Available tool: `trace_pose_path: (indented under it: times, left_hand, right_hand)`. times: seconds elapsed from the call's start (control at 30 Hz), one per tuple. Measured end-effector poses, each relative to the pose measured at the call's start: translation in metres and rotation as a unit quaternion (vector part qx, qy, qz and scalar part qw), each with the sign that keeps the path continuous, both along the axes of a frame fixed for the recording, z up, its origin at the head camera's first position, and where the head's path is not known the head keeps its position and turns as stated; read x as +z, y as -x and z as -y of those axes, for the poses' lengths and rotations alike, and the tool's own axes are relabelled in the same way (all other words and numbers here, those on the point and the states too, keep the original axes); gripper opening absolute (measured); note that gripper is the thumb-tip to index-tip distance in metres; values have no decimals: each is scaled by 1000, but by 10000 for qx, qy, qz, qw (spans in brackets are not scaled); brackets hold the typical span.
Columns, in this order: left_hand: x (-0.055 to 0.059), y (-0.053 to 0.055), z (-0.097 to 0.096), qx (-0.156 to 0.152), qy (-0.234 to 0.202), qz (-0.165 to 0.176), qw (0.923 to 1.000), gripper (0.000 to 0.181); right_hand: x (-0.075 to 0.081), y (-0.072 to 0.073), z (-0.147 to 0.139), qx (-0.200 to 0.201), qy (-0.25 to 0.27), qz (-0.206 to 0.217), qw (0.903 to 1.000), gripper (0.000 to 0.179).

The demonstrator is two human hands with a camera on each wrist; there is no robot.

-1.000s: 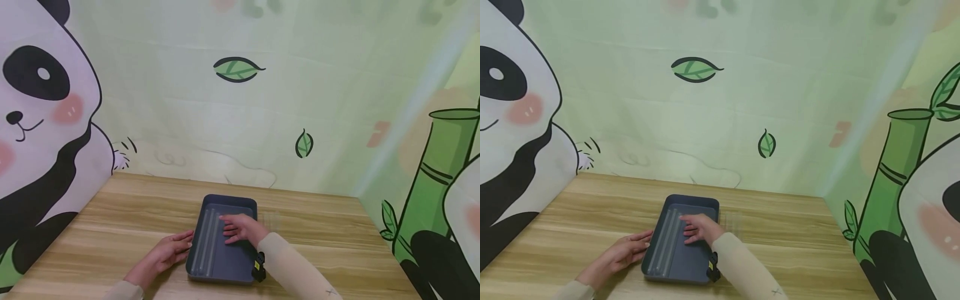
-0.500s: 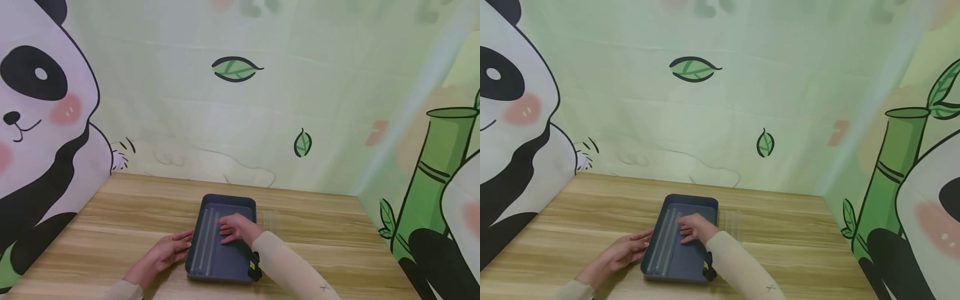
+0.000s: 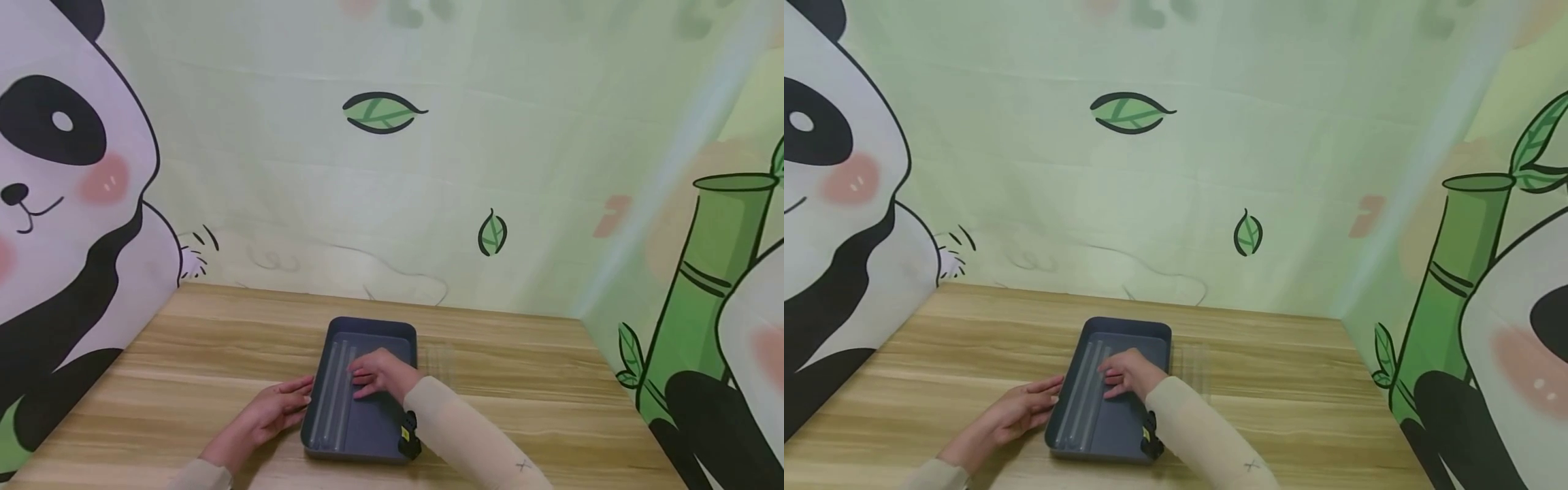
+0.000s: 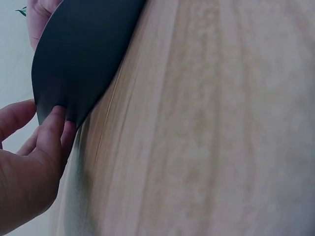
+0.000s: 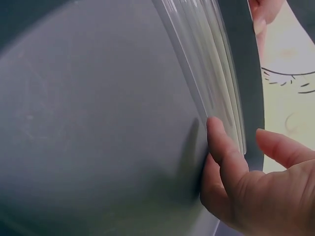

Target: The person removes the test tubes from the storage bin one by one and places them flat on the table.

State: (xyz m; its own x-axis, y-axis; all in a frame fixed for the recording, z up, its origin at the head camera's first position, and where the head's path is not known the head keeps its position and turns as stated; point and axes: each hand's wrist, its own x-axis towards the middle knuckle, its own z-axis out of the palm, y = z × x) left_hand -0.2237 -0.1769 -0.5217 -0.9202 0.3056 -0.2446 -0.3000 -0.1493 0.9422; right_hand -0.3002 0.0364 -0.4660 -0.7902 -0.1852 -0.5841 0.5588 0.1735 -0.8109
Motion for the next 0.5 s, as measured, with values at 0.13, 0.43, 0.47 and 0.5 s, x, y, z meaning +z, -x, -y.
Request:
trace_pose_path:
  times: [0.13, 0.43, 0.47, 0.5]
  left_hand:
    - [1, 0, 0, -32, 25, -26, 10000, 69]
    - [-1, 0, 1, -26, 2, -25, 10000, 69]
    - [-1, 0, 1, -28, -6, -28, 10000, 69]
    - [-2, 0, 1, -24, -12, -28, 10000, 69]
  right_hand:
    - [-2, -1, 1, -24, -18, -45, 10000, 49]
    - [-4, -6, 2, -60, -102, -288, 9995, 43]
    - [-3, -6, 2, -49, -128, -309, 9994, 41]
    - [-3, -6, 2, -29, -161, -329, 9993, 40]
